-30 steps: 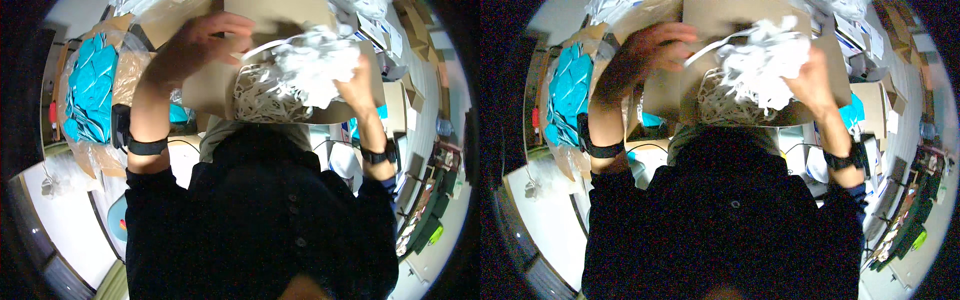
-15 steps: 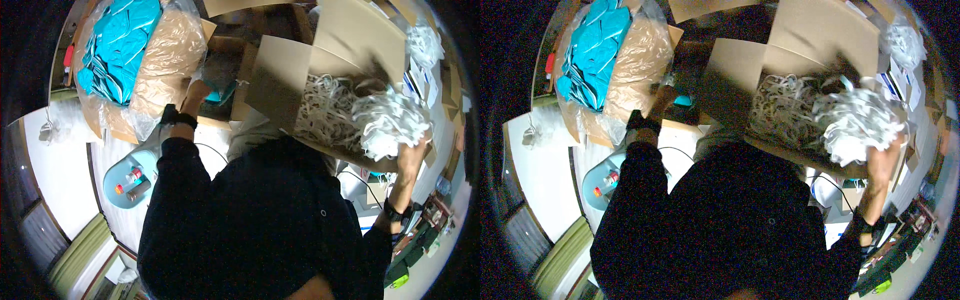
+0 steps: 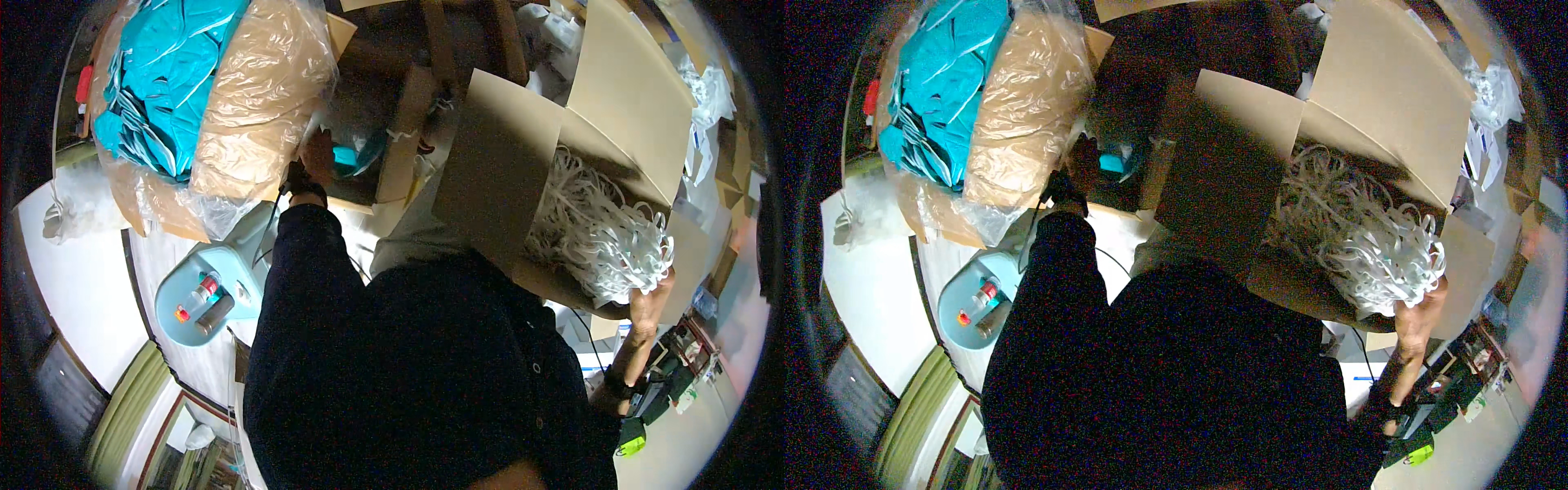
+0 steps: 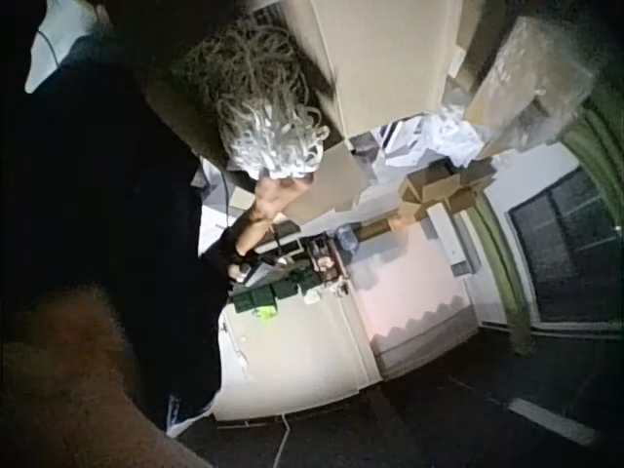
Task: Sorting and packing green protective masks and white elastic bands into boxes.
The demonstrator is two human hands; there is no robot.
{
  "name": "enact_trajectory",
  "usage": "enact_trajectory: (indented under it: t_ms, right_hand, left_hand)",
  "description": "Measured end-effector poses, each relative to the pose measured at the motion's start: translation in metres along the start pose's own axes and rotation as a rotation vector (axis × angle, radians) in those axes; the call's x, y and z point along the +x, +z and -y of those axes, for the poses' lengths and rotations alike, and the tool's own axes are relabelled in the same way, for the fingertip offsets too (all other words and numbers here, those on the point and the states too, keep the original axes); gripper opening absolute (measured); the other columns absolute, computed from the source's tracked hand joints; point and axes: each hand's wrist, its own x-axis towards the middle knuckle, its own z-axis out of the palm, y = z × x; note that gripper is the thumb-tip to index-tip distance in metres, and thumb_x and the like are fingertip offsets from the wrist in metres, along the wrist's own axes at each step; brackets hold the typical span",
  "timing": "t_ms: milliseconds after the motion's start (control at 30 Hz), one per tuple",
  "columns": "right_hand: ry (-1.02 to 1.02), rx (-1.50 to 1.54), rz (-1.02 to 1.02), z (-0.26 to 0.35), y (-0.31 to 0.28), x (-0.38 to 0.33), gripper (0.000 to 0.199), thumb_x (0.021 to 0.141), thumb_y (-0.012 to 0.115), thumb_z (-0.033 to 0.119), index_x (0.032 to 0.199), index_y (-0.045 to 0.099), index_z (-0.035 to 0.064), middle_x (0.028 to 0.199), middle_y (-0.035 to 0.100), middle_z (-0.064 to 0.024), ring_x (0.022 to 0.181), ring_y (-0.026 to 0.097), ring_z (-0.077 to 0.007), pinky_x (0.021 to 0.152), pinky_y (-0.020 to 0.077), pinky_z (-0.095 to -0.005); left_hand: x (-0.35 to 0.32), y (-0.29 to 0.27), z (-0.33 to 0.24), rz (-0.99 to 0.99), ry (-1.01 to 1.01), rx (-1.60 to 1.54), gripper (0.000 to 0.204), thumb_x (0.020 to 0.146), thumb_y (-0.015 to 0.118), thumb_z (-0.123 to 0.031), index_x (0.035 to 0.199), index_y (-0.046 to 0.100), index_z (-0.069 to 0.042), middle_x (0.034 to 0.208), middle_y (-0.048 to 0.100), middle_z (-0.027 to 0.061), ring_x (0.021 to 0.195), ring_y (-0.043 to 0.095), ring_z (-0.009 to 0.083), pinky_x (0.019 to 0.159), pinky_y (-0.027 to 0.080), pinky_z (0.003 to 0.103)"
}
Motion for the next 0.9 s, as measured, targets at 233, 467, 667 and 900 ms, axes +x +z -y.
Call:
enact_trajectory:
  t_ms: [233, 467, 667, 900]
  right_hand:
    - [0.046, -0.074, 0.062, -0.016, -0.011, -0.007, 0.046, 0.077, 0.076, 0.02, 0.115, 0.06, 0.0001, 0.111, 0.064, -0.0107, 0.1, 0.06, -0.0202, 0.088, 0.0482, -0.0347]
    - [0.022, -0.073, 0.12, 0.0, -0.006, -0.007, 0.049, 0.077, 0.078, 0.033, 0.111, 0.062, 0.0004, 0.112, 0.062, -0.0109, 0.101, 0.06, -0.0199, 0.089, 0.0488, -0.0351]
    - [0.011, 0.009, 0.032, -0.019, -0.006, -0.021, 0.063, 0.075, 0.077, 0.041, 0.118, 0.058, -0.0016, 0.117, 0.06, -0.0114, 0.105, 0.058, -0.0199, 0.089, 0.0504, -0.0372]
    - [-0.03, 0.035, 0.112, -0.024, -0.011, -0.018, 0.057, 0.077, 0.077, 0.033, 0.117, 0.058, -0.0038, 0.115, 0.061, -0.011, 0.105, 0.058, -0.0192, 0.087, 0.0507, -0.0363]
  left_hand:
    - [-0.018, -0.038, -0.038, 0.168, -0.053, -0.218, 0.059, 0.085, 0.055, -0.019, 0.137, 0.036, 0.001, 0.116, 0.059, 0.0293, 0.104, 0.06, 0.043, 0.088, 0.05, 0.051]
    - [-0.018, -0.062, -0.102, 0.307, 0.035, -0.535, 0.072, 0.08, 0.068, -0.032, 0.138, 0.038, -0.003, 0.128, 0.051, 0.0287, 0.116, 0.053, 0.0437, 0.097, 0.046, 0.049]
    - [0.01, -0.028, -0.092, 0.141, 0.358, -0.597, 0.066, 0.076, 0.071, -0.03, 0.132, 0.044, -0.007, 0.12, 0.057, 0.0275, 0.11, 0.056, 0.046, 0.092, 0.049, 0.05]
    - [0.018, -0.044, -0.081, 0.297, 0.153, -0.491, 0.035, 0.075, 0.062, -0.012, 0.109, 0.063, -0.003, 0.1, 0.066, 0.0238, 0.099, 0.062, 0.041, 0.089, 0.05, 0.048]
